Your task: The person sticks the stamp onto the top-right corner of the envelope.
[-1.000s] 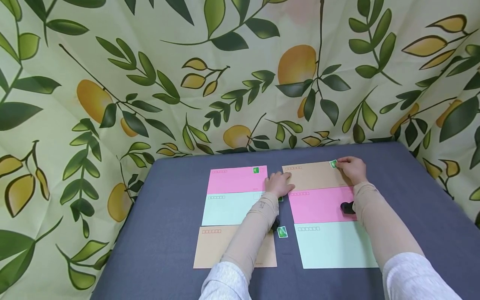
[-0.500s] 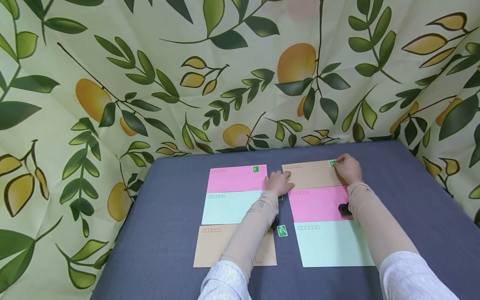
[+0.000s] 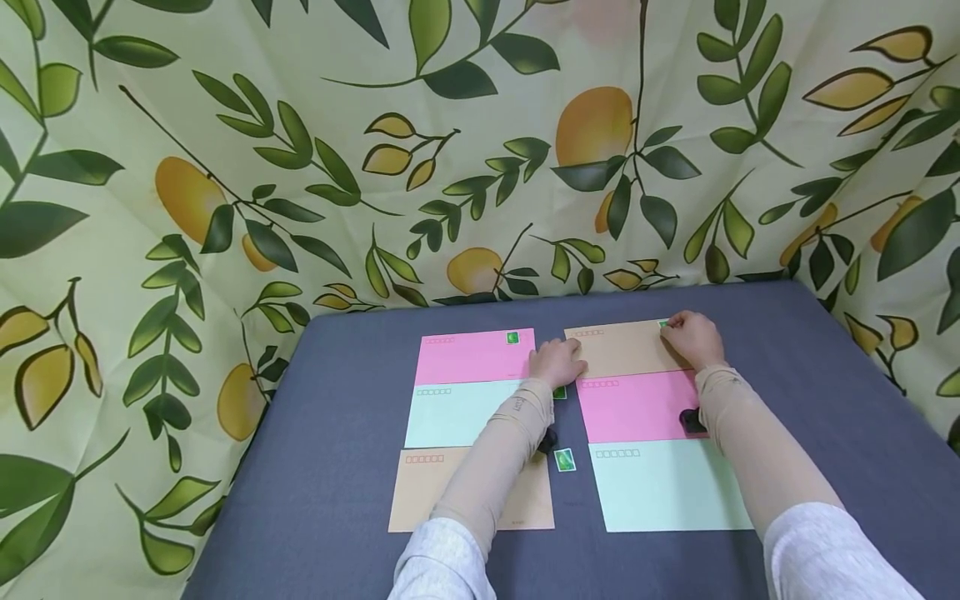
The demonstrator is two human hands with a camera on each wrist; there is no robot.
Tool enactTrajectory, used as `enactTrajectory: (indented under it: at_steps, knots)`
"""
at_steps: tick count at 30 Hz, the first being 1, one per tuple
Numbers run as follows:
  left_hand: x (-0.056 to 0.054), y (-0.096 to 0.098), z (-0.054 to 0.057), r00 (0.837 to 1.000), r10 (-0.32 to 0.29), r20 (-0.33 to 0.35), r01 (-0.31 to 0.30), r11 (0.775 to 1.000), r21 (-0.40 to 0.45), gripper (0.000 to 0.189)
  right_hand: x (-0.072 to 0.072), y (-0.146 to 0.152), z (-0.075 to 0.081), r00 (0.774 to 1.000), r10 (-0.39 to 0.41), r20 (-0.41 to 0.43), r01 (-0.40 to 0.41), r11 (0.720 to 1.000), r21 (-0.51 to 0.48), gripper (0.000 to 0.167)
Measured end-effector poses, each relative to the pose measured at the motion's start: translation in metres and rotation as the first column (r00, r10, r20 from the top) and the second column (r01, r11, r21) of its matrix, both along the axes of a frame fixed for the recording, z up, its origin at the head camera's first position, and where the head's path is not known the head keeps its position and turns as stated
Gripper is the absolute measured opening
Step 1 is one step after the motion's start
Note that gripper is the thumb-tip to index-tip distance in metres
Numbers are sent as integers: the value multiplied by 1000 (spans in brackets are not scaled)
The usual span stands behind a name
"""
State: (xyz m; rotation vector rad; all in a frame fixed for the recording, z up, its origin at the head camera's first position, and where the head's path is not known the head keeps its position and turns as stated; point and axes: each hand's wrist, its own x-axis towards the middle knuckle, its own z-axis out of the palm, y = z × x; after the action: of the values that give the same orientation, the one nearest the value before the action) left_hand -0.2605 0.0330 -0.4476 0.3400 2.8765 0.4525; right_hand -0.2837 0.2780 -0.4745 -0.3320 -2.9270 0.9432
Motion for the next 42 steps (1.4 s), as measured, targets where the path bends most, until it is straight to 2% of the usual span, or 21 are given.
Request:
enactTrajectory:
  at_steps: [8,14,22,26,30,35,38,42]
  knots:
    - [4,-15,9,994,-25,-103,29,999,43,40,4,-1,10,994,-26,-109,22,999,-37,38]
    - [14,-33,24,985,-11,-174,22,998,61,39,10,-12,27,979,24,-204,-33,999,-40,35]
    - [29,-50,38,980,13,-197,3,997,82,41,28,-40,45,948,93,-303,-113,992,-49,28]
    - [35,-61,43,979,21,-203,-1,995,98,42,37,-56,54,943,125,-309,-157,984,-80,28]
    - [41,-75,45,978,35,-204,-14,995,103,44,46,-72,60,931,164,-326,-206,974,-97,28]
    - [47,-96,44,970,65,-235,-35,991,131,45,55,-90,63,901,218,-376,-276,955,-106,23]
    - [51,-110,43,967,98,-234,-58,983,174,45,60,-100,63,884,244,-399,-306,947,-101,22]
    - [57,-129,41,965,155,-212,-106,968,227,46,67,-115,63,873,277,-402,-339,937,-90,23]
